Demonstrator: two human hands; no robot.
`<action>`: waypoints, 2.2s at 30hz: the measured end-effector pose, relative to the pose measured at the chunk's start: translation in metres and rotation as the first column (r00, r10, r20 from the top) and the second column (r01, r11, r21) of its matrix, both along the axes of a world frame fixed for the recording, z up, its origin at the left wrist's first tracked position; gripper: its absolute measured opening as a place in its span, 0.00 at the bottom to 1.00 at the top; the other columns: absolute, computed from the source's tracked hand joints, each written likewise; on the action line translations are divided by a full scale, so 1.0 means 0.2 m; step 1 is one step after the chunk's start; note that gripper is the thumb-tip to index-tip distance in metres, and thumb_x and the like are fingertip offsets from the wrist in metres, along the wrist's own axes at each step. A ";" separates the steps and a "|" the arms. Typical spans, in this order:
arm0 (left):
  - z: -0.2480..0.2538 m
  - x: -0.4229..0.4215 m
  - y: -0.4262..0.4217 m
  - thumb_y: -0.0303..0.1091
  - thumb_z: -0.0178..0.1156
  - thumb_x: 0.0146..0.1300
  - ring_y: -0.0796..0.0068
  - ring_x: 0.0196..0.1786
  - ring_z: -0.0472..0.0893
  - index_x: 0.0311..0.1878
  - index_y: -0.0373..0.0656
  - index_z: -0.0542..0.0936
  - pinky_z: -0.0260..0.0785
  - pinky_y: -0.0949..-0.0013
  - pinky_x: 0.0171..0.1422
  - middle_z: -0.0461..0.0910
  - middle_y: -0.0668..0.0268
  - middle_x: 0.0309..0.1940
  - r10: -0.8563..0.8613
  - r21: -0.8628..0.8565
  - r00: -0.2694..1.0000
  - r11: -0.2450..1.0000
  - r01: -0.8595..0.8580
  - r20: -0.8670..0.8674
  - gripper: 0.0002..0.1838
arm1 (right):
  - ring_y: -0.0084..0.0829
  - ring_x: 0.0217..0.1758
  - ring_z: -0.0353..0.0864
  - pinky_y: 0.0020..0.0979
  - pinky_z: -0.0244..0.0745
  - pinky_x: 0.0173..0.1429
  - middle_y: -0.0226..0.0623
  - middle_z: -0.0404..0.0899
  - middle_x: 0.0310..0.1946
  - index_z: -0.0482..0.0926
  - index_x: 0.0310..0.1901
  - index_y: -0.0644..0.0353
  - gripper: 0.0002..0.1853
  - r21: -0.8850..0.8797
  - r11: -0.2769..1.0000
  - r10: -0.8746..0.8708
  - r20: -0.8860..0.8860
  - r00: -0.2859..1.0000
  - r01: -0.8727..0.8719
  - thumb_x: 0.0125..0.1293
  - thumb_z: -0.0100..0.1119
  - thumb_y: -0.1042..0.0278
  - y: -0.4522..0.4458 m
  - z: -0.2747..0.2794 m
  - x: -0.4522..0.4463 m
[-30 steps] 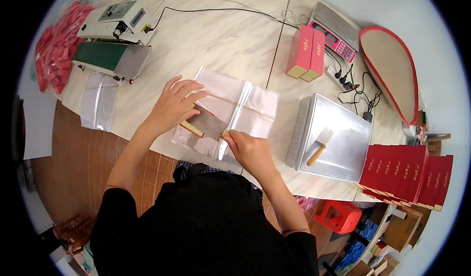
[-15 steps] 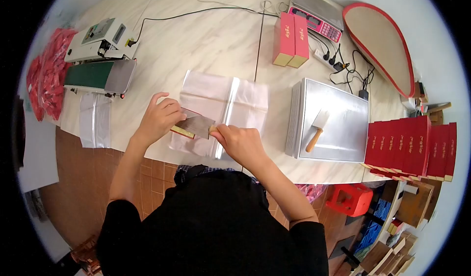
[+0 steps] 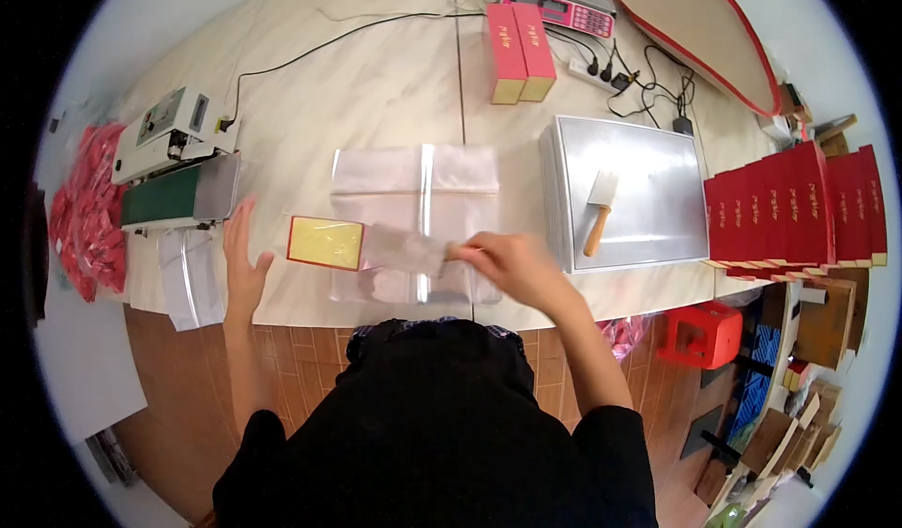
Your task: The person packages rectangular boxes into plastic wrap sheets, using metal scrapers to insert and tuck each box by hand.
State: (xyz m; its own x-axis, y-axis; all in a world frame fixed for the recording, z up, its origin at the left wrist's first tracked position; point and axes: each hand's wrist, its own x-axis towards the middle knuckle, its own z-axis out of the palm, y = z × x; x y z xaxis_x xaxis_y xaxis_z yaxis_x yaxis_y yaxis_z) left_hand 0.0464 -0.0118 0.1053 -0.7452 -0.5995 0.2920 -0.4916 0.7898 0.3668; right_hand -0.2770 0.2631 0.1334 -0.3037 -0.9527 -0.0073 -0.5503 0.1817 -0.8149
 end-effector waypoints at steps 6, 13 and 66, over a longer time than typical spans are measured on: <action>-0.31 0.07 0.04 0.34 0.75 0.51 0.59 0.77 0.57 0.78 0.44 0.51 0.47 0.58 0.80 0.57 0.57 0.76 -0.022 0.672 0.995 0.737 0.078 -0.092 0.55 | 0.23 0.23 0.71 0.28 0.67 0.30 0.36 0.73 0.19 0.80 0.40 0.70 0.20 0.079 0.599 -0.801 0.062 0.596 0.797 0.74 0.54 0.55 0.46 -0.22 -0.44; -0.43 -0.11 0.00 0.27 0.76 0.49 0.68 0.70 0.67 0.74 0.43 0.56 0.65 0.63 0.72 0.64 0.62 0.71 -0.035 0.804 0.977 0.562 0.193 -0.211 0.51 | 0.37 0.30 0.78 0.38 0.72 0.39 0.44 0.79 0.27 0.78 0.43 0.70 0.26 -0.068 0.254 -0.933 -0.280 0.226 0.965 0.75 0.49 0.49 0.82 -0.79 -0.70; -0.22 -0.15 0.21 0.28 0.47 0.73 0.73 0.69 0.69 0.70 0.36 0.69 0.55 0.72 0.74 0.72 0.62 0.68 0.357 0.872 0.873 0.470 0.138 -0.331 0.23 | 0.52 0.67 0.66 0.42 0.61 0.72 0.54 0.64 0.65 0.55 0.69 0.66 0.46 -0.286 0.957 0.114 0.210 0.971 -0.050 0.51 0.73 0.73 -0.44 -0.73 0.62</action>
State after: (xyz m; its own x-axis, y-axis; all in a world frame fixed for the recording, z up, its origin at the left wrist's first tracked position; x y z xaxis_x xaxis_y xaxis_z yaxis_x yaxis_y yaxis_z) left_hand 0.0170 0.0309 0.0609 -0.5975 -0.7835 -0.1705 -0.1488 -0.1005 0.9837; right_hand -0.1525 0.1760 -0.0132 -0.2453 -0.9482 0.2021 -0.3535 -0.1066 -0.9293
